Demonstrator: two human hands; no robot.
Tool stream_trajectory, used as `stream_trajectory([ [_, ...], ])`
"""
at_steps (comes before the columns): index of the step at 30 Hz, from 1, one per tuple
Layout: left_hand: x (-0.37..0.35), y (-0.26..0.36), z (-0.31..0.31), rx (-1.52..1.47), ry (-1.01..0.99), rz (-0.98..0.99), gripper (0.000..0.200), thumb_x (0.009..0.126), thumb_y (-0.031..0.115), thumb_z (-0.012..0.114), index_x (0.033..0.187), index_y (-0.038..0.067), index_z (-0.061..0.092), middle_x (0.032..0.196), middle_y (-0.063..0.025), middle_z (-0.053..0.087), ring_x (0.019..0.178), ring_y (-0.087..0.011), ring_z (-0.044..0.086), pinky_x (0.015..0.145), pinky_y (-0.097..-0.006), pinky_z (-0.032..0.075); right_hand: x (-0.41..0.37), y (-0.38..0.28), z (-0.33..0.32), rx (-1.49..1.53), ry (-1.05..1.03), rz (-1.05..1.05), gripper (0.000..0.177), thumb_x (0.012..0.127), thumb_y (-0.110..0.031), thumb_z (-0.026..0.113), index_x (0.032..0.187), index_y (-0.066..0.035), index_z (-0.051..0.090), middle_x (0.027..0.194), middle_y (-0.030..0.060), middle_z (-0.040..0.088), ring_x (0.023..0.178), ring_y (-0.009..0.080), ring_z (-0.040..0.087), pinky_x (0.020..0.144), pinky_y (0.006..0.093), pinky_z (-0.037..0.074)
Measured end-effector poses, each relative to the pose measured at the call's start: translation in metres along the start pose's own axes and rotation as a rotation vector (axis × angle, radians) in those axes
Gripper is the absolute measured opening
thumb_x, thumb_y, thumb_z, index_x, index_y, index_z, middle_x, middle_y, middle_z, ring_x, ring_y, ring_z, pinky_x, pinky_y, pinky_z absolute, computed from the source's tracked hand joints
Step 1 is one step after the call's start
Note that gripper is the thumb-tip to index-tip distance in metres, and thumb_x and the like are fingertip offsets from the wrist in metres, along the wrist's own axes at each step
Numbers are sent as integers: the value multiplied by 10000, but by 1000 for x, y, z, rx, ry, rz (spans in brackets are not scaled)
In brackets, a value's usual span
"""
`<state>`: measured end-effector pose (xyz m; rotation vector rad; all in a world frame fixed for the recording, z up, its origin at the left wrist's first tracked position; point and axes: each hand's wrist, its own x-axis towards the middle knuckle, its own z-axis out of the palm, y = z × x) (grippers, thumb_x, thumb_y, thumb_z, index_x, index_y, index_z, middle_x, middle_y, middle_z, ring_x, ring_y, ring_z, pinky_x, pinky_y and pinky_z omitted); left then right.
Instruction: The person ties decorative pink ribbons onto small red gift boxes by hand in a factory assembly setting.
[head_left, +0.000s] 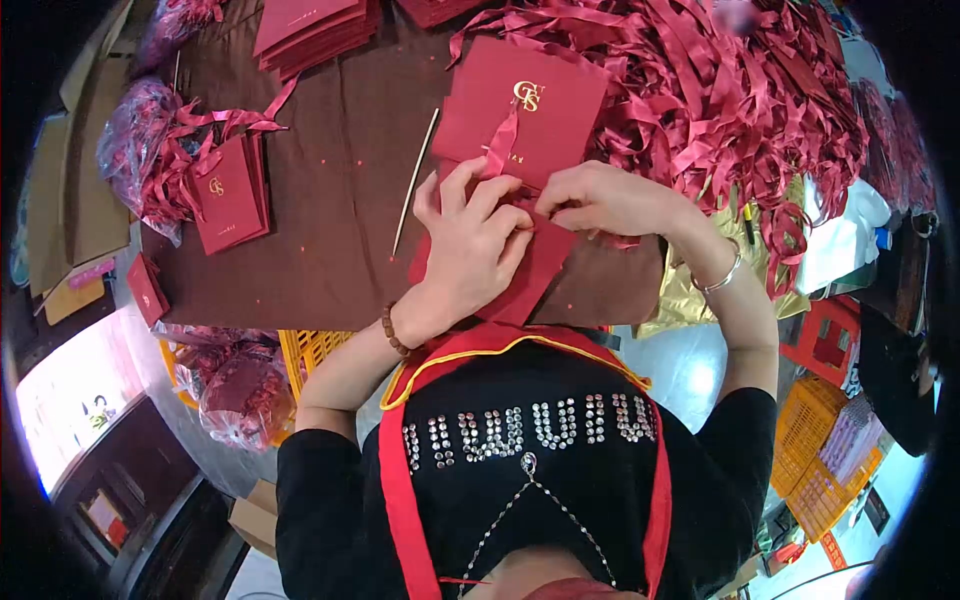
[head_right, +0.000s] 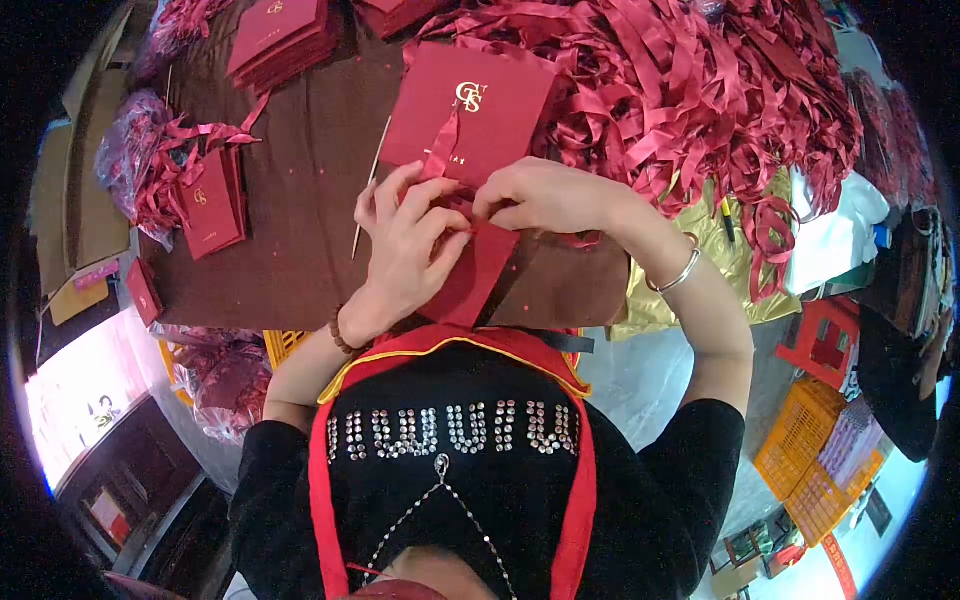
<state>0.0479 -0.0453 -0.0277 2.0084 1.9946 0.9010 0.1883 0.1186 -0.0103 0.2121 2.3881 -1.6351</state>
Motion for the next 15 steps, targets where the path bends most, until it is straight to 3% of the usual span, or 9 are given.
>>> stream_trajectory([
  [7,2,-6,0,-163,-110,-107,70,734,166,629,723,100,607,1132,-20,546,1199,-290,349,975,-456,170,1,20,6,140,-40,-35,171,853,-119,520,938,28,542,926,77,509,787,165,538,697,302,469],
  [9,2,-7,0,-145,-135,-108,68,749,174,626,738,112,601,1162,-9,544,1206,-278,350,977,-437,170,1,16,6,261,-93,75,145,854,-131,507,911,1,522,1100,90,492,951,159,470,824,275,378],
  [12,4,-8,-2,-140,-126,-133,74,752,176,616,729,109,596,1158,-8,547,1202,-269,355,971,-435,173,0,16,11,427,-82,146,171,871,-179,482,900,-14,516,1140,92,462,969,154,453,834,264,363],
  [15,4,-10,-4,-163,-122,-126,88,748,173,619,709,101,586,1144,0,555,1184,-255,371,956,-427,182,-2,16,11,480,-88,151,147,856,-141,502,913,-7,522,1147,102,476,995,162,465,851,277,368],
])
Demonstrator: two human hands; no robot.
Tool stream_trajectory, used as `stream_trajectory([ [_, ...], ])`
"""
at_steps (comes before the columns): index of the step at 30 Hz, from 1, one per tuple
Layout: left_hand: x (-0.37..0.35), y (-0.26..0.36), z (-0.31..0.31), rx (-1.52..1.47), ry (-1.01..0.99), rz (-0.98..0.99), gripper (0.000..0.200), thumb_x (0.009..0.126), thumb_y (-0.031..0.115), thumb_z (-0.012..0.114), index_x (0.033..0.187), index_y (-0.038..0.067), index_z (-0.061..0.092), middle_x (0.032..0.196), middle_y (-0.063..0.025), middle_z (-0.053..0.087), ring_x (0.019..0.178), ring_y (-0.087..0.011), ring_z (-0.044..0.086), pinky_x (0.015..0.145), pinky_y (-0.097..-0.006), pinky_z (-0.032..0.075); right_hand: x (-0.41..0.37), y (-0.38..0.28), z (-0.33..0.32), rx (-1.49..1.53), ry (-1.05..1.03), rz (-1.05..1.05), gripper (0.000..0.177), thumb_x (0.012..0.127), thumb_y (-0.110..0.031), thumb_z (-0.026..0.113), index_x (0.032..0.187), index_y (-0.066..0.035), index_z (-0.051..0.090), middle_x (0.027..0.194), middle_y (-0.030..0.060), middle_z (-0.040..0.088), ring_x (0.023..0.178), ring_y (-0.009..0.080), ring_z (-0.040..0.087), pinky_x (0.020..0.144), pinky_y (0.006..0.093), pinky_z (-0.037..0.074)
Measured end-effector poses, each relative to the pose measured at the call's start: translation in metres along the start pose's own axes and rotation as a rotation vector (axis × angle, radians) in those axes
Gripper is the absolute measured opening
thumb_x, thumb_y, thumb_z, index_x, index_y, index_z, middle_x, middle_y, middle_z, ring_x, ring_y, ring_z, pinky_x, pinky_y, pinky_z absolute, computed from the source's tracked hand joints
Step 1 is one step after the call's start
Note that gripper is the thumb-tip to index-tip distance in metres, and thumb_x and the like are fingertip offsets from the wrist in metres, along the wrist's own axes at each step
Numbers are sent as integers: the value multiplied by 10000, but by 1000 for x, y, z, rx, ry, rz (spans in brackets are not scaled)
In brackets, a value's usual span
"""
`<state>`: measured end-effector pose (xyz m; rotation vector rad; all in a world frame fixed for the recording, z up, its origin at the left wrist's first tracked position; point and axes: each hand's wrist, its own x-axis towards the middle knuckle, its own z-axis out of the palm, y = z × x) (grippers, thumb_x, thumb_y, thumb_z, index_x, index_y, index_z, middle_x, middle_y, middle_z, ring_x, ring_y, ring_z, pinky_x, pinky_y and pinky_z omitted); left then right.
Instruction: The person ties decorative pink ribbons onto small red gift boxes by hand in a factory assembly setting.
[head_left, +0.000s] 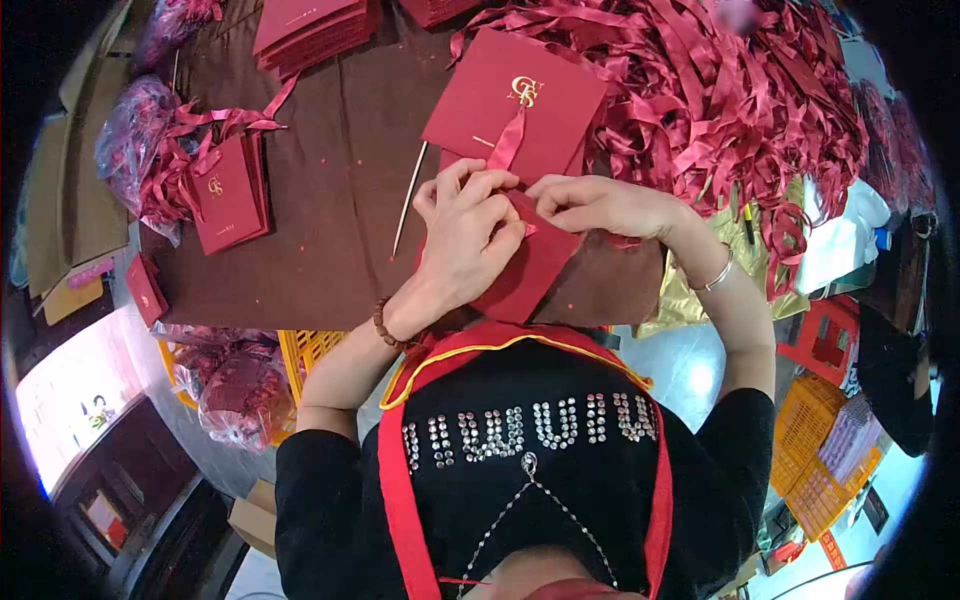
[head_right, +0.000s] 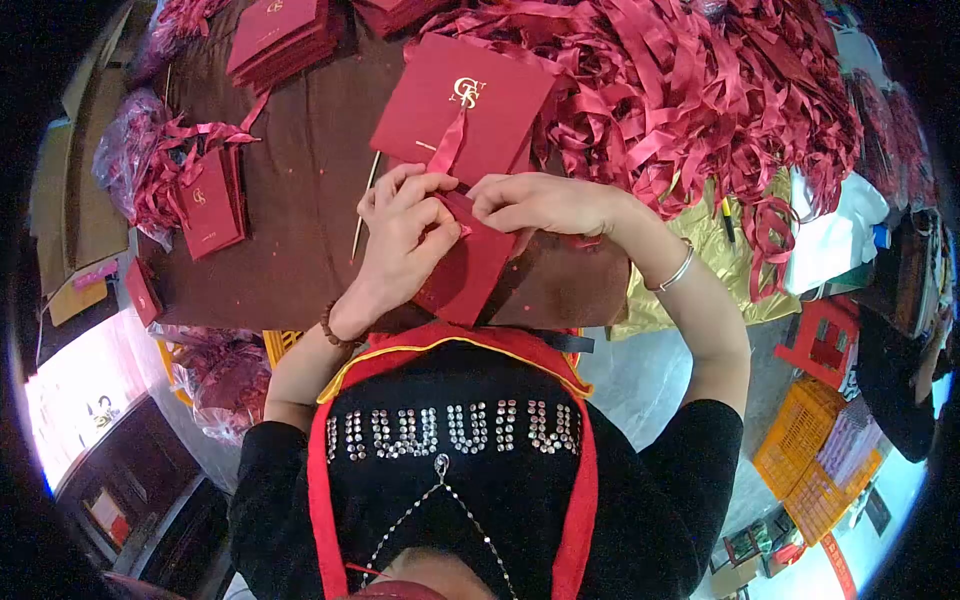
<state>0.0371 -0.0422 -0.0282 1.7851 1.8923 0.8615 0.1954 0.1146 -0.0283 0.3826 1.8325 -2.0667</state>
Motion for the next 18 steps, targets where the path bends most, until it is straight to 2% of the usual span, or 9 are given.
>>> stream_trajectory([
  [4,-1,1,2,15,-9,0,86,749,171,620,706,105,584,1136,4,559,1179,-252,376,954,-429,183,1,-1,-6,-183,8,-85,126,821,-89,537,917,-6,540,1158,110,492,1000,174,496,840,290,392],
  [6,-1,0,5,16,33,31,95,721,177,632,691,94,598,1086,-1,566,1134,-252,398,921,-438,208,0,-12,-8,-441,11,-186,128,779,-49,570,897,-1,561,1136,111,518,971,195,535,812,299,423],
  [9,-2,-2,5,34,8,-11,97,753,199,641,733,111,605,1125,3,566,1178,-242,381,952,-430,181,-1,-17,-8,-547,57,-234,117,762,-45,579,868,6,570,1098,105,532,925,214,555,779,298,441],
  [13,-3,-4,2,28,3,-25,108,756,213,647,750,111,612,1124,3,566,1176,-242,383,952,-435,188,2,-9,-4,-531,110,-288,105,807,-80,564,863,9,566,1074,107,542,934,254,556,794,324,439],
  [14,-3,-4,0,50,-3,-8,106,760,211,642,749,111,609,1127,3,565,1176,-241,383,955,-441,188,1,-11,-2,-559,126,-274,145,854,-130,529,878,11,554,1061,108,542,944,267,551,816,336,432],
  [18,-3,-4,-2,58,-16,26,105,758,210,644,749,113,607,1128,0,565,1175,-241,385,960,-441,184,1,-5,7,-610,223,-298,190,894,-165,485,906,17,538,1029,119,536,941,274,545,828,341,426],
])
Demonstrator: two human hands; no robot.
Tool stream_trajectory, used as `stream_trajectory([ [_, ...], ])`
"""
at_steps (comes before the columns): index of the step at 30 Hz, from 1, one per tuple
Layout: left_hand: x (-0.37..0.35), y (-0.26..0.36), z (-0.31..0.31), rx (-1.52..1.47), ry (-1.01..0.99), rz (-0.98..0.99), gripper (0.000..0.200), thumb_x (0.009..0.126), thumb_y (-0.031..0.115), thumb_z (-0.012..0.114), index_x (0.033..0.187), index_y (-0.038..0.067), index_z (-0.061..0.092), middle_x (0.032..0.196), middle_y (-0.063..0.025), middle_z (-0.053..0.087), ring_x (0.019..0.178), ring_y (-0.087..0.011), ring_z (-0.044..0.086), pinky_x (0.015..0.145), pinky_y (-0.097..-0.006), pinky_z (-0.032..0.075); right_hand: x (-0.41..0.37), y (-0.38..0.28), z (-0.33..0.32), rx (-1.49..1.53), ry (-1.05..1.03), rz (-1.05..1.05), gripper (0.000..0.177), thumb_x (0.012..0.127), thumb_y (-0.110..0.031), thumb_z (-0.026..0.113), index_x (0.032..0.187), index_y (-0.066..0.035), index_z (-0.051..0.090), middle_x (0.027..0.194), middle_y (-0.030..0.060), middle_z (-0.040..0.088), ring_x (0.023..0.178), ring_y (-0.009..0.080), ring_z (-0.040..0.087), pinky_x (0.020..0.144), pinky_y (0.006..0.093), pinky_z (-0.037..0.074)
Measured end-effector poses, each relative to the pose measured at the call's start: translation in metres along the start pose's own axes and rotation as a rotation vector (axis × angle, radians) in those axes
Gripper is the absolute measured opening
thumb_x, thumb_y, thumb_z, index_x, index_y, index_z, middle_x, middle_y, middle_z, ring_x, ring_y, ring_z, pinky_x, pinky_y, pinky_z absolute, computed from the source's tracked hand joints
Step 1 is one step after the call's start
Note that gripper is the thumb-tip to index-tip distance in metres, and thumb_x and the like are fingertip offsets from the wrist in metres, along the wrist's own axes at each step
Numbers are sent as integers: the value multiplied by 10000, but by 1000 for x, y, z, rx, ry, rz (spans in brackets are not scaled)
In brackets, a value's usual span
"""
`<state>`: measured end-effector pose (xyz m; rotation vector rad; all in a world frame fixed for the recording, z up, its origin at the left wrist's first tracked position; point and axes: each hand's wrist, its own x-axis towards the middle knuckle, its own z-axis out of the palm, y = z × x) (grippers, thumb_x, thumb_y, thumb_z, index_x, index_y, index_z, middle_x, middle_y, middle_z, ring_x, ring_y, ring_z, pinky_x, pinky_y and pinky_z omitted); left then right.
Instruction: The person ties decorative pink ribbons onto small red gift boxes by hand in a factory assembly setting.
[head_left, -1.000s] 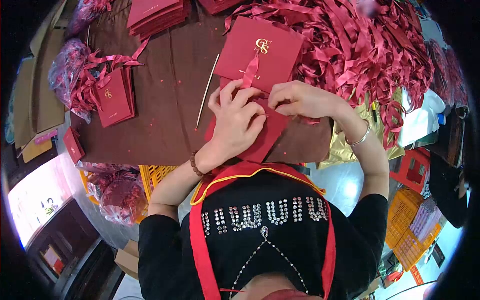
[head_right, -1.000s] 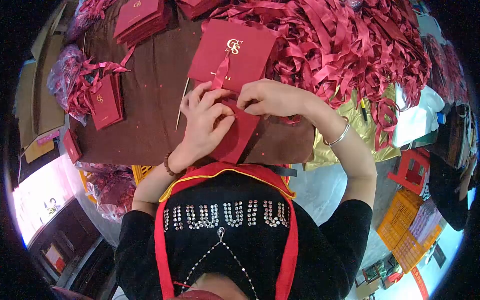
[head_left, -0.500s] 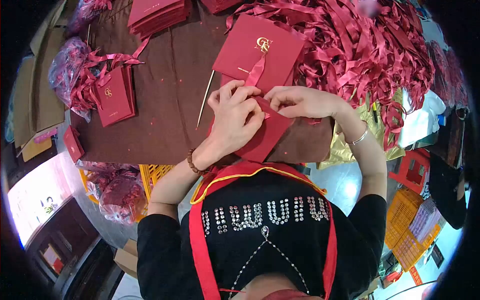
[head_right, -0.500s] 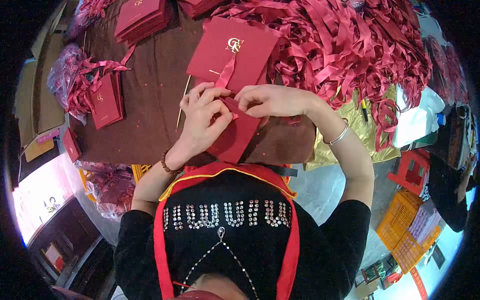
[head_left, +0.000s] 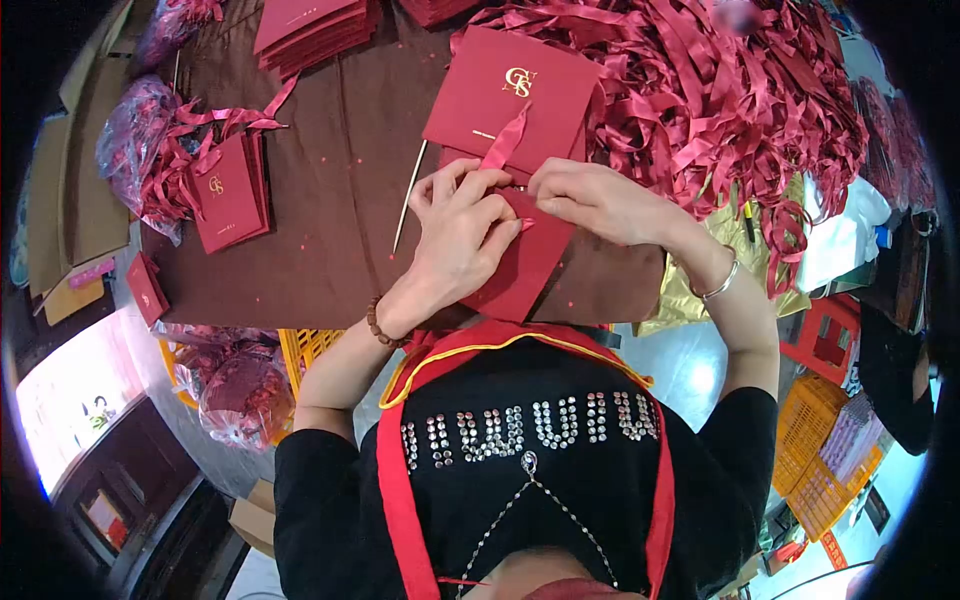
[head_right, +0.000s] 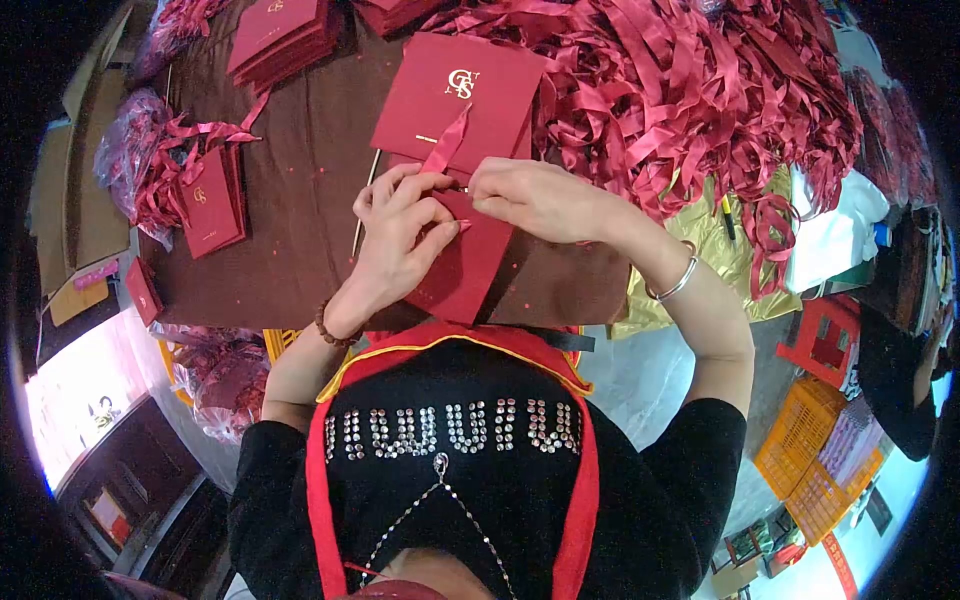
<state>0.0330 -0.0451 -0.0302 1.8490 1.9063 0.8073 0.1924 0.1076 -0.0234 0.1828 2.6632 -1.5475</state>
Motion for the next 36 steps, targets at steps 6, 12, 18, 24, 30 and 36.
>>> stream_trajectory([
  [6,-1,3,4,24,19,-4,87,738,188,664,762,123,611,1139,1,557,1181,-241,382,962,-432,185,-3,6,4,4,11,38,248,923,-199,440,941,31,532,947,151,518,919,321,539,806,380,422],
  [12,-2,9,8,99,123,100,108,694,154,695,782,161,633,1144,10,552,1203,-271,364,966,-469,191,-3,11,4,-7,-43,-13,210,910,-151,456,928,43,534,973,142,529,918,300,541,821,356,427],
  [18,0,12,10,84,165,125,85,691,145,679,742,133,612,1126,-17,536,1198,-286,359,962,-517,177,-3,8,-4,1,-144,-9,215,904,-149,461,918,53,536,1007,142,524,932,293,539,824,349,423],
  [24,3,5,10,-86,143,27,74,717,158,669,739,129,605,1109,-5,553,1179,-266,373,955,-468,191,1,8,-4,139,-142,-9,222,898,-158,473,877,57,524,979,131,517,873,256,524,792,327,415],
  [30,7,-6,10,-10,208,26,110,738,207,683,764,127,613,1075,5,571,1156,-247,399,943,-441,203,3,9,3,173,-41,11,253,916,-169,462,855,73,506,934,131,523,837,242,519,773,322,417],
  [36,7,-30,-6,-249,375,-108,79,806,104,619,877,70,621,1049,-82,580,1042,-259,500,877,-356,378,0,8,4,153,-11,39,271,928,-180,459,851,75,507,906,124,529,827,229,527,753,309,421],
])
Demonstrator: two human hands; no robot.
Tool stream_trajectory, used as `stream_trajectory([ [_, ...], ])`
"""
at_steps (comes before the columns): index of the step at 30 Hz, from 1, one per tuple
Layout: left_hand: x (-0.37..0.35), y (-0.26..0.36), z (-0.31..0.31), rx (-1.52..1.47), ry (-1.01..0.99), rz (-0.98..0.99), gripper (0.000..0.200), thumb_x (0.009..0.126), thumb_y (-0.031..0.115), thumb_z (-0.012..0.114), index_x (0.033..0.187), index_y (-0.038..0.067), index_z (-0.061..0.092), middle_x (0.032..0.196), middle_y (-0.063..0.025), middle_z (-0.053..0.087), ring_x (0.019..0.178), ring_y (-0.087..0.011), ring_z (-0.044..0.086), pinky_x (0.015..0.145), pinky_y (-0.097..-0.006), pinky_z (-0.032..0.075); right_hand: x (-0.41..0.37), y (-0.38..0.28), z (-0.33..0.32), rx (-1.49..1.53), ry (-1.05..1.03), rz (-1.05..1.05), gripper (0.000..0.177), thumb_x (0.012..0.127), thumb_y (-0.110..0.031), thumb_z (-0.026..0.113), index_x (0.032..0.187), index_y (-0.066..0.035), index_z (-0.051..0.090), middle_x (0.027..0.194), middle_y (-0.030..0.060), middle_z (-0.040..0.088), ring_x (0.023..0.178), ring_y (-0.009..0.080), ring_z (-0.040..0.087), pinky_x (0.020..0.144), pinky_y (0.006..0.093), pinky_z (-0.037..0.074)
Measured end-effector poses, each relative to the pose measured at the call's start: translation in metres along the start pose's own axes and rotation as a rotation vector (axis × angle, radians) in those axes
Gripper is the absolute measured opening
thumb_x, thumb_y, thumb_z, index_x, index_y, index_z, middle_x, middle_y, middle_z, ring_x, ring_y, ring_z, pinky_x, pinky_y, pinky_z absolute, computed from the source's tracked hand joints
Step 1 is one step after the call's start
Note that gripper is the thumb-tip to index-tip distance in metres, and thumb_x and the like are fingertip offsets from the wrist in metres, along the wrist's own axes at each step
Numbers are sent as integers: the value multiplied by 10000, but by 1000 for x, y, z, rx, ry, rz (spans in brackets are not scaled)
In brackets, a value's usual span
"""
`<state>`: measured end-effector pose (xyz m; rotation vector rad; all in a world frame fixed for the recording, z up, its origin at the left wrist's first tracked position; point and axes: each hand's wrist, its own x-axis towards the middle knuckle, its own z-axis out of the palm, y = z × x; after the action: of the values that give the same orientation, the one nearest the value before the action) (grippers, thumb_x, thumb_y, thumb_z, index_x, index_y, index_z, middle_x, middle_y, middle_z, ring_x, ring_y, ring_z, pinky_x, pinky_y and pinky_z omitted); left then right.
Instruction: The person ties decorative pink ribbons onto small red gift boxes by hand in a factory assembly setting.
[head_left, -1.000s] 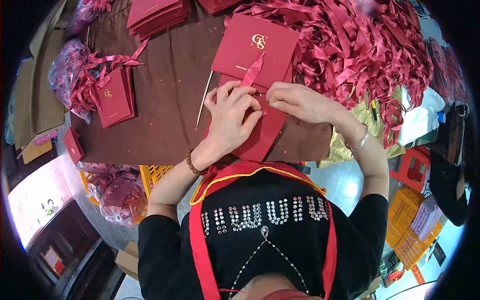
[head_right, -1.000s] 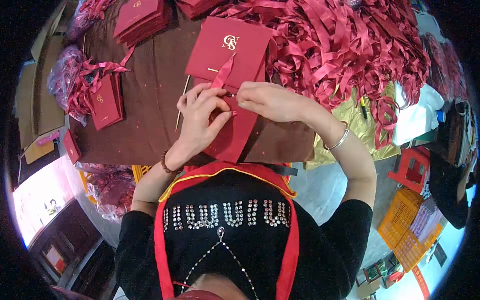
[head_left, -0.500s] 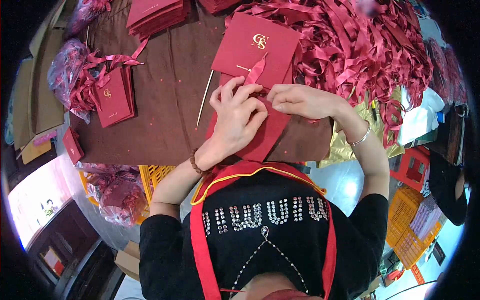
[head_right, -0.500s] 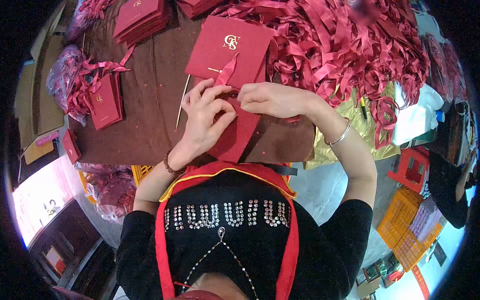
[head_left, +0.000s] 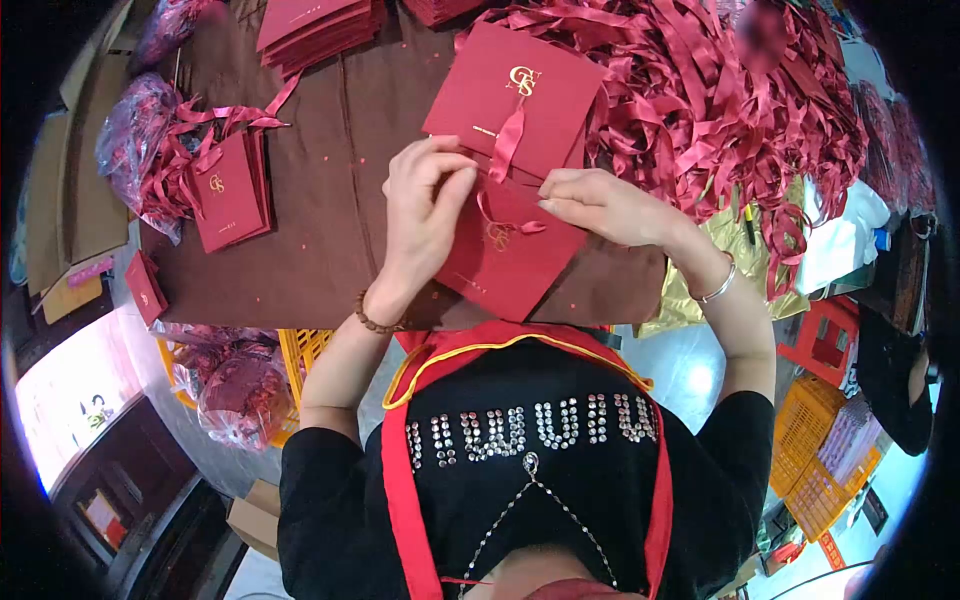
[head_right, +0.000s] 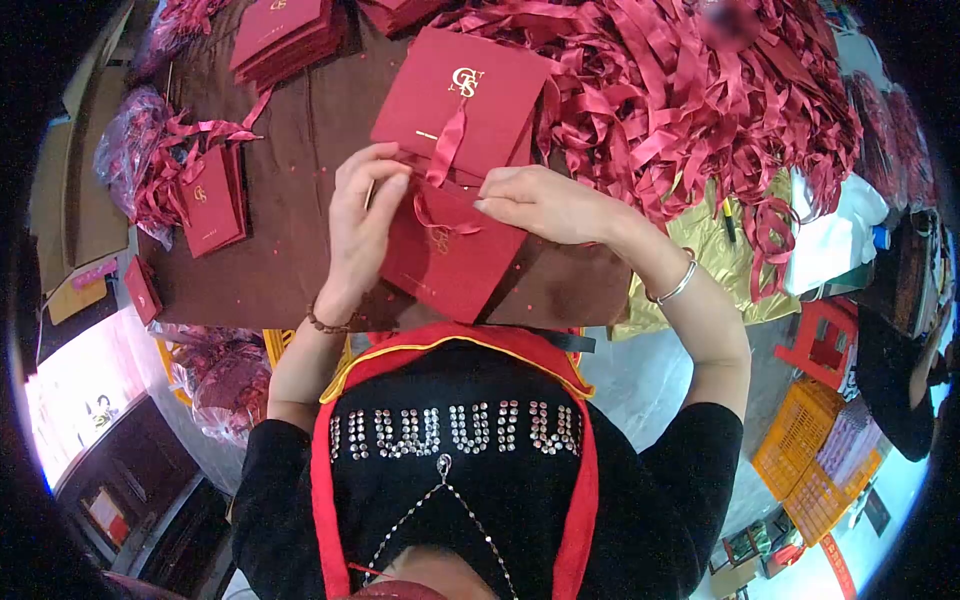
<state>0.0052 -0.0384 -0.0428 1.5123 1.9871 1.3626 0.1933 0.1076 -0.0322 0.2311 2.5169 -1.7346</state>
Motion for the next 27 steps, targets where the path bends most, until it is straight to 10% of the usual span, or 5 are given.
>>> stream_trajectory([
  [3,-11,-13,-6,-469,-38,-406,135,842,35,569,976,27,586,916,-71,572,841,-130,536,737,-242,431,-3,2,2,71,15,30,267,921,-183,474,857,72,519,893,121,529,835,221,526,752,299,418],
  [13,-24,-17,-6,-99,-58,-162,281,791,35,612,1058,-1,533,874,-92,552,749,-172,527,705,-273,443,-4,-23,10,-120,72,93,308,848,-270,609,820,28,534,825,100,518,754,216,515,659,316,409],
  [17,-19,-3,-14,-210,-99,-365,335,784,46,623,1100,25,517,887,-92,568,824,-204,534,761,-300,439,-3,-19,16,-128,172,84,278,874,-257,560,943,11,537,871,140,544,834,280,558,718,359,440],
  [27,29,9,-33,349,-154,37,254,781,265,656,689,32,613,661,-96,556,683,-271,525,616,-375,400,10,-37,22,-152,121,0,172,907,-145,484,931,20,525,1019,135,532,985,287,530,854,344,421],
])
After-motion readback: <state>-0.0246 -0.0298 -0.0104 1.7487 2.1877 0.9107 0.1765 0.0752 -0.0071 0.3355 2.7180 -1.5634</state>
